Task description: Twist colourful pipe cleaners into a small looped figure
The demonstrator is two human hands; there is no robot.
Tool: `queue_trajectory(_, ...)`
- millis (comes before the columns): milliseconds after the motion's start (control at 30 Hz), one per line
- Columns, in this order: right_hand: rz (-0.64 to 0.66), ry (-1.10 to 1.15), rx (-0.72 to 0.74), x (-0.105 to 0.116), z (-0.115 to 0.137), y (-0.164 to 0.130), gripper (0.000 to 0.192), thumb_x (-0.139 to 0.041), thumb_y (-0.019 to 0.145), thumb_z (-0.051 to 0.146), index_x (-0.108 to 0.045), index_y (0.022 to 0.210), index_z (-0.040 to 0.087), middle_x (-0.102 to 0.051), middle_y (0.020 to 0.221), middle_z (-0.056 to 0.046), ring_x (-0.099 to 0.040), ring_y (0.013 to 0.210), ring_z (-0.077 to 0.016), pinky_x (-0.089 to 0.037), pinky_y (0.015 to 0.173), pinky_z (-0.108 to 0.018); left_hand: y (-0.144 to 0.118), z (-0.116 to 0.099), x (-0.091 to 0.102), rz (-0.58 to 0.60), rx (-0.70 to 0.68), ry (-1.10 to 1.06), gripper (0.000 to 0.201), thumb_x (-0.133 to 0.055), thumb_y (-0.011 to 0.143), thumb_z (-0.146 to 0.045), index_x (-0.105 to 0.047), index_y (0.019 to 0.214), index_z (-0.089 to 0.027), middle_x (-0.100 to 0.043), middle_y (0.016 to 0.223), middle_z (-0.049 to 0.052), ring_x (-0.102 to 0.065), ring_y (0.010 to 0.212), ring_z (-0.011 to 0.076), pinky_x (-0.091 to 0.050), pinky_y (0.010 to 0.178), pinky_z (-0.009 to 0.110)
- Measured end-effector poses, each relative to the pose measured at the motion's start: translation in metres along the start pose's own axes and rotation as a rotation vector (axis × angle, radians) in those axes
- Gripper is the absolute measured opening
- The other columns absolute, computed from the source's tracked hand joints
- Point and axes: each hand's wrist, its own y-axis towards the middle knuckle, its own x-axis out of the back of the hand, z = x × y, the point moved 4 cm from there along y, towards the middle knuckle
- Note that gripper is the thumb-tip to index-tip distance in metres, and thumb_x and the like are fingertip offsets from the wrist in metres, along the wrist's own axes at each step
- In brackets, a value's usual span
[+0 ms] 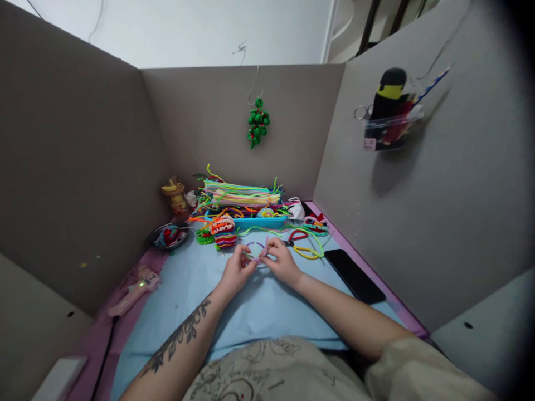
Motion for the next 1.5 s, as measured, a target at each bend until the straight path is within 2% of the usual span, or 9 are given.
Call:
queue_trajectory(233, 0.119, -0.015, -0.114, -0.006, -0.014, 0.001, 0.005, -0.063, 0.07, 0.024, -0.063, 0.067, 0.02, -0.05, 0.094, -0.004, -0.046, 0.096, -0.0197, -0.034, 0.088, -0.038, 0.0, 0.002, -0.002, 0.068, -0.021, 0.021, 0.03, -0.057, 0.074, -0.033, -0.041, 0.095, -0.02, -0.047, 0.058, -0.007, -0.04, 0.048, 0.007, -0.029, 0.047, 0.017)
queue_trajectory(333, 0.159, 0.024, -0.178, -0.009, -0.021, 0.001, 0.01, -0.06, 0.074, 0.027, -0.062, 0.068, 0.019, -0.05, 0.106, -0.005, -0.043, 0.105, -0.021, -0.031, 0.093, -0.039, 0.001, -0.001, 0.002, -0.019, -0.05, 0.063, 0.036, -0.058, 0.073, -0.033, -0.041, 0.102, -0.02, -0.056, 0.077, -0.001, -0.045, 0.052, 0.0073, -0.034, 0.051, 0.019)
queue_trajectory(433, 0.091, 0.125, -0.256, -0.008, -0.027, 0.002, 0.014, -0.056, 0.077, 0.029, -0.06, 0.07, 0.018, -0.048, 0.111, -0.006, -0.043, 0.109, -0.02, -0.03, 0.096, -0.037, 0.001, -0.005, 0.011, -0.17, -0.111, 0.133, 0.041, -0.06, 0.071, -0.032, -0.042, 0.107, -0.021, -0.056, 0.1, 0.005, -0.046, 0.056, 0.0074, -0.038, 0.056, 0.022)
queue_trajectory(500, 0.043, 0.19, -0.288, -0.006, -0.03, 0.003, 0.016, -0.055, 0.078, 0.031, -0.059, 0.069, 0.018, -0.048, 0.111, -0.006, -0.044, 0.109, -0.0192, -0.029, 0.097, -0.035, 0.001, -0.005, 0.013, -0.214, -0.101, 0.141, 0.038, -0.059, 0.071, -0.032, -0.045, 0.105, -0.02, -0.059, 0.091, 0.004, -0.046, 0.054, 0.0085, -0.037, 0.055, 0.023)
queue_trajectory(600, 0.009, 0.248, -0.293, -0.003, -0.031, 0.004, 0.017, -0.054, 0.078, 0.032, -0.059, 0.07, 0.017, -0.048, 0.11, -0.007, -0.045, 0.11, -0.0191, -0.029, 0.098, -0.034, 0.001, -0.003, 0.011, -0.173, -0.054, 0.136, 0.033, -0.058, 0.072, -0.032, -0.047, 0.101, -0.02, -0.062, 0.073, 0.001, -0.049, 0.053, 0.0112, -0.038, 0.055, 0.024)
queue_trajectory(767, 0.026, 0.285, -0.286, -0.007, -0.025, 0.001, 0.018, -0.055, 0.078, 0.034, -0.061, 0.073, 0.018, -0.048, 0.109, -0.007, -0.045, 0.11, -0.0196, -0.03, 0.098, -0.035, 0.0, -0.005, 0.004, -0.085, -0.025, 0.075, 0.035, -0.059, 0.072, -0.032, -0.047, 0.103, -0.021, -0.066, 0.079, 0.003, -0.055, 0.057, 0.0122, -0.04, 0.056, 0.024)
queue_trajectory(1033, 0.097, 0.283, -0.207, -0.013, -0.015, -0.001, 0.017, -0.058, 0.077, 0.033, -0.065, 0.083, 0.019, -0.05, 0.103, -0.005, -0.049, 0.103, -0.0174, -0.035, 0.095, -0.032, 0.002, 0.0, 0.006, -0.1, 0.006, -0.059, 0.036, -0.063, 0.069, -0.034, -0.043, 0.096, -0.019, -0.06, 0.069, -0.001, -0.051, 0.053, 0.0095, -0.037, 0.049, 0.02)
queue_trajectory(1267, 0.105, 0.364, -0.226, -0.015, -0.018, -0.002, 0.02, -0.058, 0.077, 0.036, -0.066, 0.081, 0.018, -0.051, 0.099, -0.004, -0.051, 0.096, -0.0166, -0.037, 0.092, -0.033, 0.002, -0.002, 0.003, -0.086, 0.06, -0.142, 0.043, -0.065, 0.066, -0.036, -0.037, 0.095, -0.021, -0.057, 0.064, -0.004, -0.046, 0.046, 0.0064, -0.031, 0.044, 0.016)
queue_trajectory(1500, 0.072, 0.422, -0.34, -0.025, -0.031, -0.007, 0.025, -0.059, 0.073, 0.042, -0.063, 0.077, 0.018, -0.049, 0.099, -0.006, -0.052, 0.094, -0.0176, -0.048, 0.071, -0.028, 0.004, 0.001, 0.003, -0.123, 0.063, -0.098, 0.054, -0.068, 0.062, -0.036, -0.04, 0.103, -0.019, -0.059, 0.068, -0.002, -0.044, 0.045, 0.0055, -0.033, 0.044, 0.017)
